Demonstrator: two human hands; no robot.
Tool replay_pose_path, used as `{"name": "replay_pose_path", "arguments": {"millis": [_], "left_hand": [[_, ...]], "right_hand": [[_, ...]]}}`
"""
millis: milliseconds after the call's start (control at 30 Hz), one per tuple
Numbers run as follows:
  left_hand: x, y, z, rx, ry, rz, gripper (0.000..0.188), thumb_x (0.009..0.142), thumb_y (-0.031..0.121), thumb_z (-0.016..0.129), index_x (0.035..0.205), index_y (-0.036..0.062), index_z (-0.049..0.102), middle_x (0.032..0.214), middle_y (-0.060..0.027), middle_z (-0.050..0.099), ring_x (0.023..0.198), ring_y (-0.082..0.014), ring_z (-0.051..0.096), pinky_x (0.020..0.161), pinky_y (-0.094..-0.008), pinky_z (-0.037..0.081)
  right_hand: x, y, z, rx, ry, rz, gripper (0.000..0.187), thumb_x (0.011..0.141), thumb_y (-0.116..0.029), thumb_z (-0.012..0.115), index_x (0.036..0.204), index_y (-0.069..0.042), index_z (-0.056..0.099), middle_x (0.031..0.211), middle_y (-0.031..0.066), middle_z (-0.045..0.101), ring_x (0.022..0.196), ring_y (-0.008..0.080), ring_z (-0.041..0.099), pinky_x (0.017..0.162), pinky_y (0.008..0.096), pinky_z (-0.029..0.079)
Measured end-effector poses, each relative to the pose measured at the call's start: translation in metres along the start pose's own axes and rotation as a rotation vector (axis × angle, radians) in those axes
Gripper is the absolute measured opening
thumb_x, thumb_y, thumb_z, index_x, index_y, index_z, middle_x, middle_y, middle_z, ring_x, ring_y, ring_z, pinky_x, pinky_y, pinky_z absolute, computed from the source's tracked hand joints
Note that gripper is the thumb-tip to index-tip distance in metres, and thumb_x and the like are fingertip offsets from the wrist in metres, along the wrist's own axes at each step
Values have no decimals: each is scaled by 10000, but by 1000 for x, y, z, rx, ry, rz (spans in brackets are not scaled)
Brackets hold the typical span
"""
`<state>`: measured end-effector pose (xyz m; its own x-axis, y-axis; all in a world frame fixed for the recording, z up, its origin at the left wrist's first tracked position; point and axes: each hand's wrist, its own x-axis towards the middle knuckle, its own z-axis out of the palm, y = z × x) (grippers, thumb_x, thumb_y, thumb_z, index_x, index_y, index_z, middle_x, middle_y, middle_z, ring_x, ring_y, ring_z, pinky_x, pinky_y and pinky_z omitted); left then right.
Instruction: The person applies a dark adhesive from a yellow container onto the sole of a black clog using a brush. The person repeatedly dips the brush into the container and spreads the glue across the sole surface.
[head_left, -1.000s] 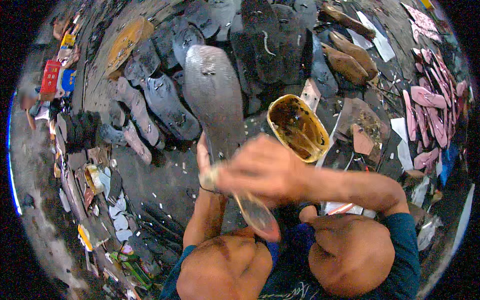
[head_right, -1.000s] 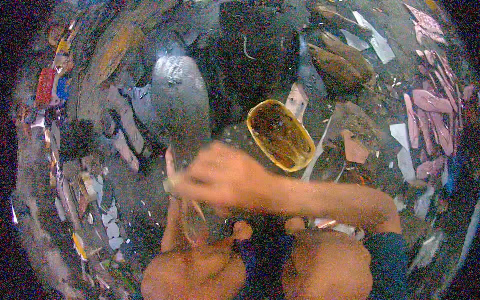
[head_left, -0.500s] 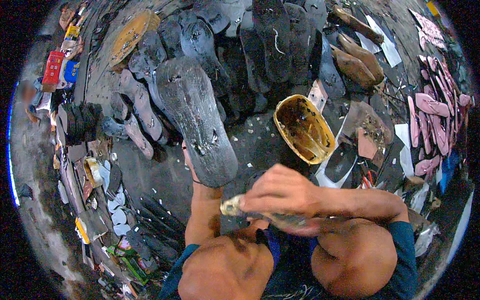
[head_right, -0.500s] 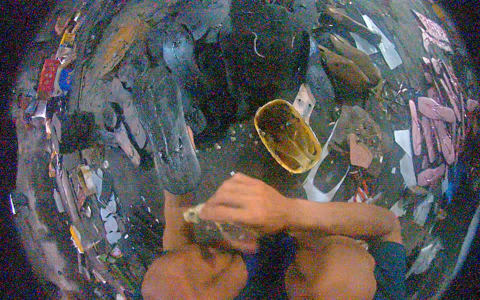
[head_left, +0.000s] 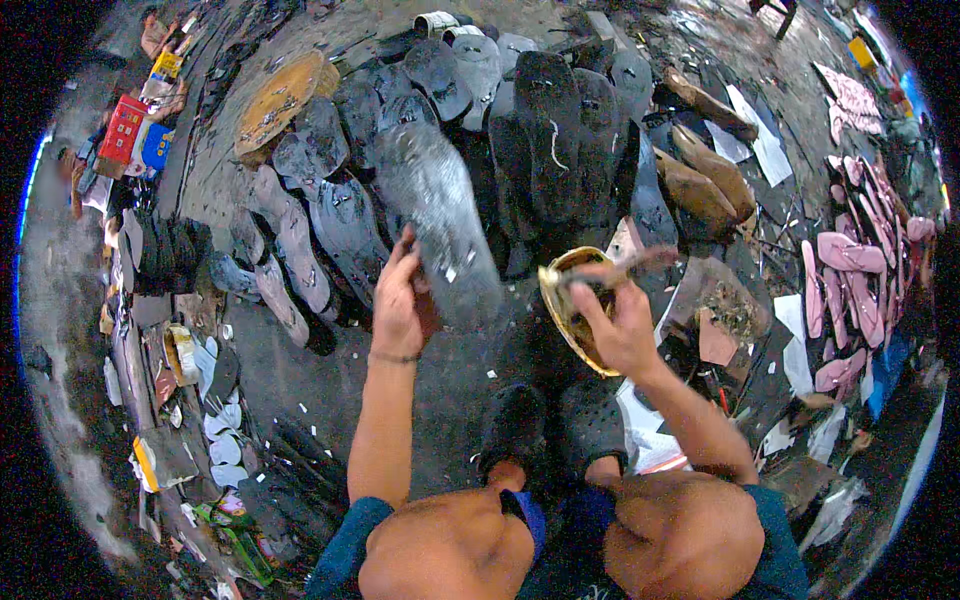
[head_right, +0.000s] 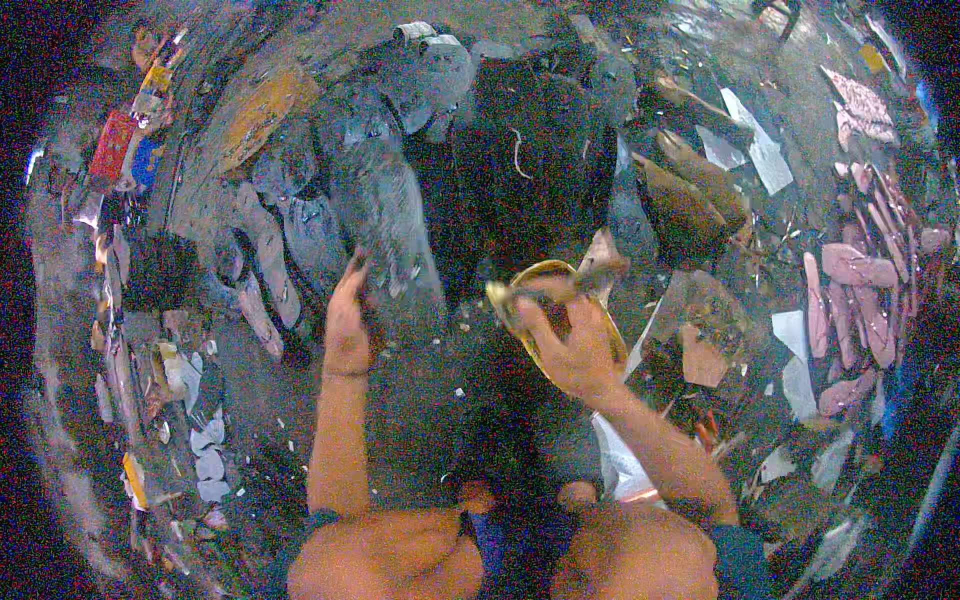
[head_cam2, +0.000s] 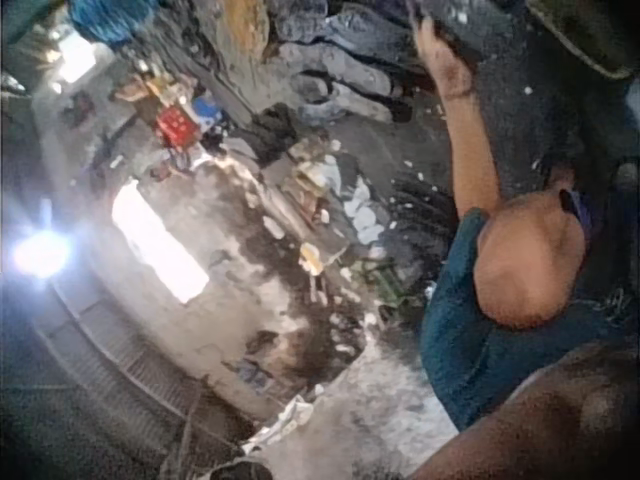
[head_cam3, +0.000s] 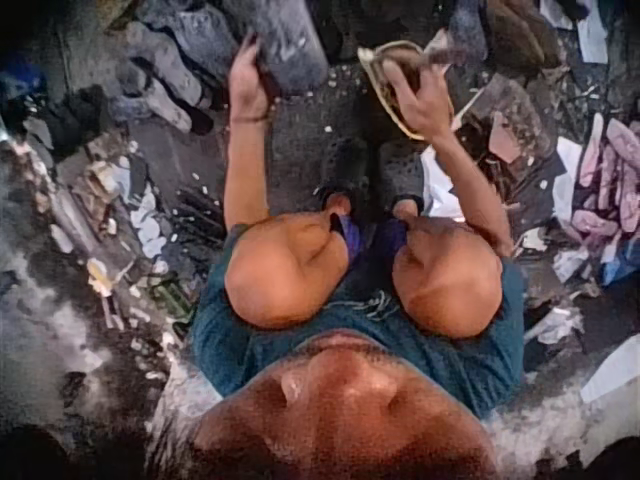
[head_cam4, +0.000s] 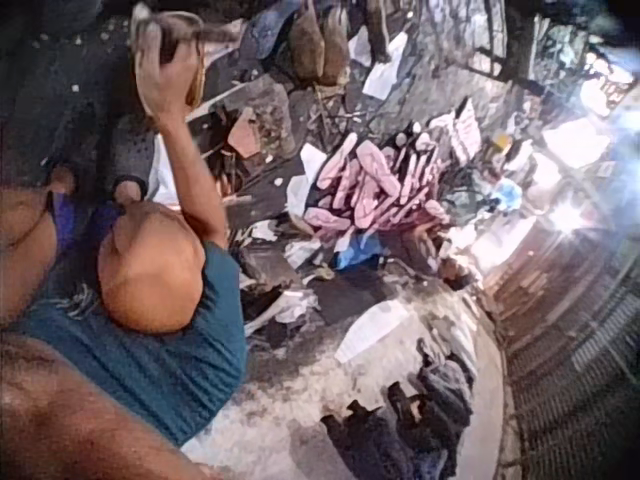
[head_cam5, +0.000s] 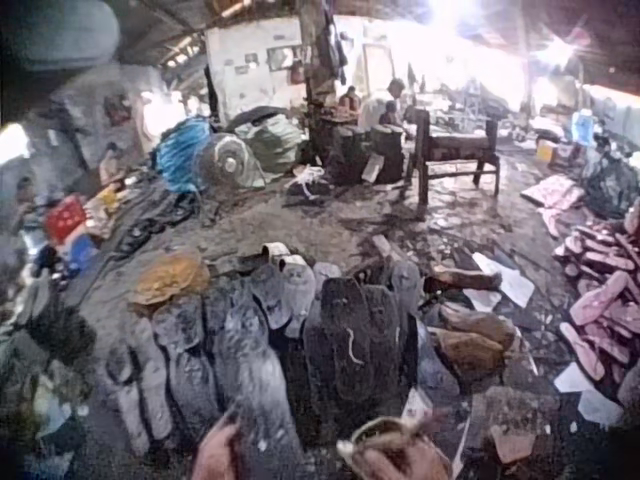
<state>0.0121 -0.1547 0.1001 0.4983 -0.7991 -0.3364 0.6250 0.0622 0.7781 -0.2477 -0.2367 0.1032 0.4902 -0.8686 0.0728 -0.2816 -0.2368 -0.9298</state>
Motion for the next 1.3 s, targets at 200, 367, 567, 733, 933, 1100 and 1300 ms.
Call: {"name": "replay_pose_path", "arguments": {"millis": [200, 367, 567, 733, 933, 1100, 1300], "left_hand": [[71, -29, 1, 29, 196, 189, 361, 984, 128, 595, 1323, 13, 552, 1006, -24, 668, 793, -109, 588, 701, -238, 467], [-90, -92, -113, 174, 231, 377, 203, 809, -65, 518, 657, 59, 572, 666, -64, 611, 736, -146, 565, 695, -250, 444], [-222, -49, -204, 1101, 621, 422, 139, 731, 29, 628, 863, 71, 648, 930, -88, 649, 901, -247, 600, 852, -370, 464], [-307, 0, -374, 1466, 1663, 147, 726, 703, 201, 730, 1336, -19, 450, 1328, -200, 507, 1236, -350, 475, 1077, -464, 341], [-292, 52, -302, 653, 1204, 79, 607, 853, 213, 755, 1337, -90, 548, 1081, -127, 713, 936, -179, 647, 821, -314, 504], [-302, 24, -183, 794, 837, 34, 269, 845, 109, 785, 944, 60, 540, 816, 33, 514, 606, -44, 426, 523, -217, 370], [-250, -82, -115, 1175, 343, 156, 345, 804, 139, 808, 1063, 32, 608, 1150, -108, 593, 993, -246, 577, 872, -390, 476]], "right_hand": [[-52, 3, -7, -166, -101, 118, 225, 968, -141, 657, 1139, 4, 638, 1011, 55, 677, 909, 117, 613, 842, 283, 501], [-69, 8, -7, 41, -44, 292, 223, 990, -137, 617, 1164, 1, 638, 1069, 48, 656, 970, 115, 581, 875, 280, 470], [-64, 24, 10, -91, -150, 222, 296, 1009, -190, 599, 1208, 29, 615, 1154, 75, 634, 1047, 153, 570, 941, 296, 443], [-70, 8, 26, 73, -278, 187, 276, 1019, -185, 580, 1210, 10, 623, 1186, 85, 627, 1068, 177, 585, 957, 318, 459], [-34, 5, -27, -526, -51, 244, 366, 979, -341, 611, 1221, -73, 669, 1089, 159, 716, 1026, 272, 669, 906, 391, 503], [-10, 33, -31, -728, 5, 118, 241, 867, -261, 740, 976, -46, 740, 919, 151, 701, 863, 291, 675, 790, 405, 519], [-6, 34, -9, -928, -134, 28, 461, 865, -466, 692, 997, -25, 696, 903, 235, 653, 891, 430, 637, 776, 501, 511]]}}
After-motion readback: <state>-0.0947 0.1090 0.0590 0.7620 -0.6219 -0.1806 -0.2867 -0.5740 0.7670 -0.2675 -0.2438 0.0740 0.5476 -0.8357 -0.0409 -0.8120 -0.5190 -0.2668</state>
